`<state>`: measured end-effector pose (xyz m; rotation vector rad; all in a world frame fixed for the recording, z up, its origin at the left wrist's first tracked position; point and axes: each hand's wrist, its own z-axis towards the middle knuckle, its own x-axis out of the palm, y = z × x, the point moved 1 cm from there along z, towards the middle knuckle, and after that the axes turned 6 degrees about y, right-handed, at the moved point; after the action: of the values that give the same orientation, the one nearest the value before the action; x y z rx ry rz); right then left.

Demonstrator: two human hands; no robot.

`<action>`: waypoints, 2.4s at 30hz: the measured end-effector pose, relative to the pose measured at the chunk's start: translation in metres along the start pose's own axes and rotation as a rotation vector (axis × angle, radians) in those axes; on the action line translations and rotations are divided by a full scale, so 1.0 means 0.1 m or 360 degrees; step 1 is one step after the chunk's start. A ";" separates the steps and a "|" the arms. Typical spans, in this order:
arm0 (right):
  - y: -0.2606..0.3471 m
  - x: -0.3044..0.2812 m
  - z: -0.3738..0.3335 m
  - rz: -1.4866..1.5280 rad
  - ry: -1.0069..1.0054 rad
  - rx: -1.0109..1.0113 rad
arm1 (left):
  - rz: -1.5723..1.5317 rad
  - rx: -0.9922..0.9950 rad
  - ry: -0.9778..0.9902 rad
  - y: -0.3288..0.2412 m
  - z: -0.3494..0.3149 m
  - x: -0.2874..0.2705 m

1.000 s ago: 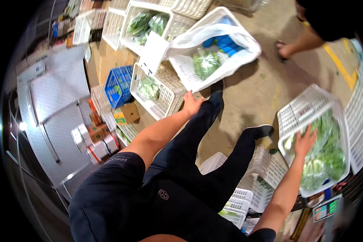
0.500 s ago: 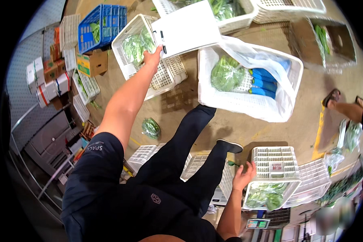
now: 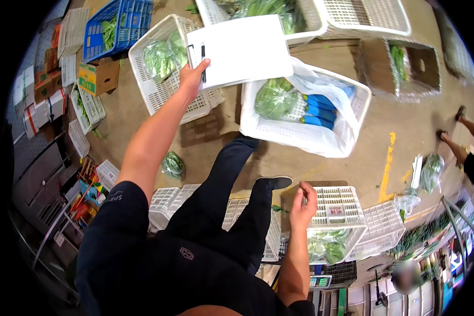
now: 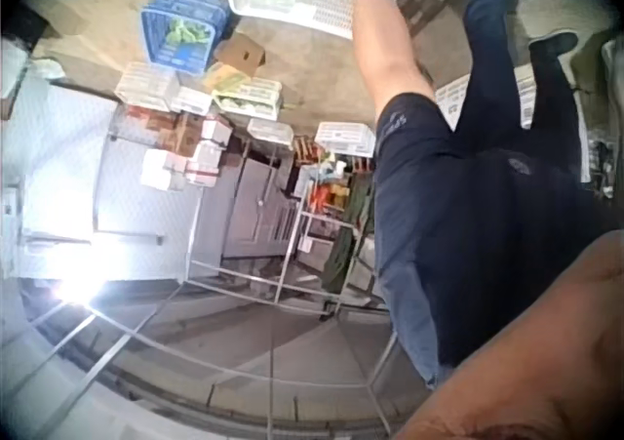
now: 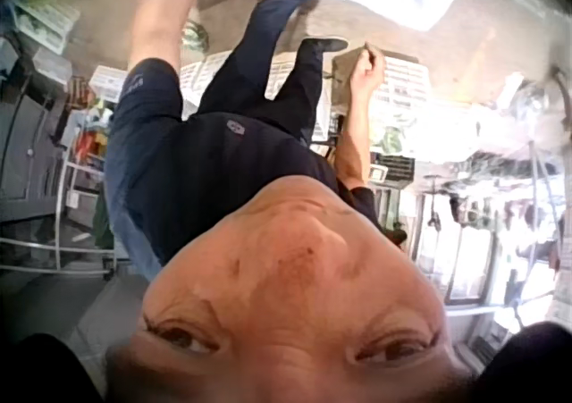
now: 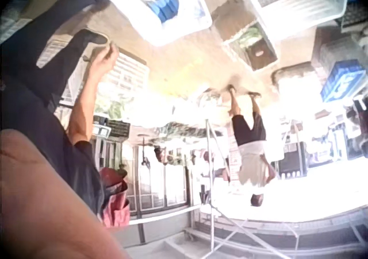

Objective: The person handles plastic-wrapped leafy vegetables, moving them between white plastic crates. They use a pen to write on a clipboard while standing in a warehouse environment filled with produce. The person also picks up and moves empty crates and points at items on the clipboard.

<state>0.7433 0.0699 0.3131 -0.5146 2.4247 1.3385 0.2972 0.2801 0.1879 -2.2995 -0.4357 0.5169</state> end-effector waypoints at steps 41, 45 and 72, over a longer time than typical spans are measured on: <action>-0.37 -3.61 -5.12 0.1794 -0.1690 -0.1113 | -0.0025 0.0124 0.2125 -0.11 -8.01 1.86; -0.41 -3.93 -5.46 0.1824 -0.1801 -0.1222 | -0.0026 0.0158 0.2132 -0.26 -8.08 1.76; 1.04 -3.09 -4.74 0.2097 -0.0167 -0.1255 | -0.0277 0.0339 0.2017 -0.72 -7.13 0.55</action>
<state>0.9187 -0.2355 0.7678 1.2214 1.9438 2.6661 0.6776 -0.0618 0.6933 -1.8930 0.0658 -0.9212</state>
